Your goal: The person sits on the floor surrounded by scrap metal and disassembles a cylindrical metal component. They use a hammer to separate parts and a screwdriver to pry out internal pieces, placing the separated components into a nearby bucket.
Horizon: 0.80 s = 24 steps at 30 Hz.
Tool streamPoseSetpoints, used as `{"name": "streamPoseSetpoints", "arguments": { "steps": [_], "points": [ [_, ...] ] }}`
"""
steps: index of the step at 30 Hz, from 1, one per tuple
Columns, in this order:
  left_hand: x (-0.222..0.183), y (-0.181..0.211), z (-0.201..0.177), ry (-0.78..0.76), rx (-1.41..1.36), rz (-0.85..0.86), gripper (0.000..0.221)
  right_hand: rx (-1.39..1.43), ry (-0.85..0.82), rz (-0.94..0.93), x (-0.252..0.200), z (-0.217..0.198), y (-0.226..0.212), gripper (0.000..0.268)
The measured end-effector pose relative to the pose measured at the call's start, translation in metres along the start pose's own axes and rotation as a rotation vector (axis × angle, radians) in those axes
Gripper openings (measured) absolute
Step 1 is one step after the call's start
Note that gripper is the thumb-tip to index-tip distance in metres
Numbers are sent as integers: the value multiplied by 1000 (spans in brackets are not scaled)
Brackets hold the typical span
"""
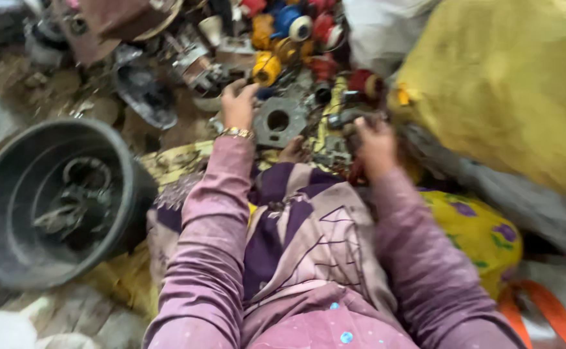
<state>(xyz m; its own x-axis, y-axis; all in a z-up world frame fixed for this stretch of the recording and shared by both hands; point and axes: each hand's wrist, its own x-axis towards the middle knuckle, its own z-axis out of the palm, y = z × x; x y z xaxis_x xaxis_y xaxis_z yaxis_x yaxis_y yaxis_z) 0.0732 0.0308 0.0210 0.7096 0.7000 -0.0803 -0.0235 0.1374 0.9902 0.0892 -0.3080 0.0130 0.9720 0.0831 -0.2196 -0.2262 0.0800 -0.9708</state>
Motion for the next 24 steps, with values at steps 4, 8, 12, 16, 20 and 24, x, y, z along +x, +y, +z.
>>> {"name": "streamPoseSetpoints", "arguments": {
  "steps": [4, 8, 12, 16, 20, 24],
  "points": [
    [9, -28, -126, 188, -129, 68, 22, 790, -471, 423, -10, -5, -29, 29],
    [1, -52, -171, 327, 167, 328, 17, 363, -363, 633, -40, 44, -9, 27],
    [-3, -64, -180, 435, 520, 262, 23, 445, -454, 556, -45, 56, -15, 20],
    [1, -59, -159, 183, 719, 294, 57, 333, -221, 577, -30, 51, -11, 28],
    [-2, -54, -135, -4, 983, 267, 123, 166, -371, 633, -28, 66, 21, 30],
    [-8, -71, -129, -23, 1100, 212, 145, 218, -444, 546, -15, 58, 30, 33]
  ]
}}
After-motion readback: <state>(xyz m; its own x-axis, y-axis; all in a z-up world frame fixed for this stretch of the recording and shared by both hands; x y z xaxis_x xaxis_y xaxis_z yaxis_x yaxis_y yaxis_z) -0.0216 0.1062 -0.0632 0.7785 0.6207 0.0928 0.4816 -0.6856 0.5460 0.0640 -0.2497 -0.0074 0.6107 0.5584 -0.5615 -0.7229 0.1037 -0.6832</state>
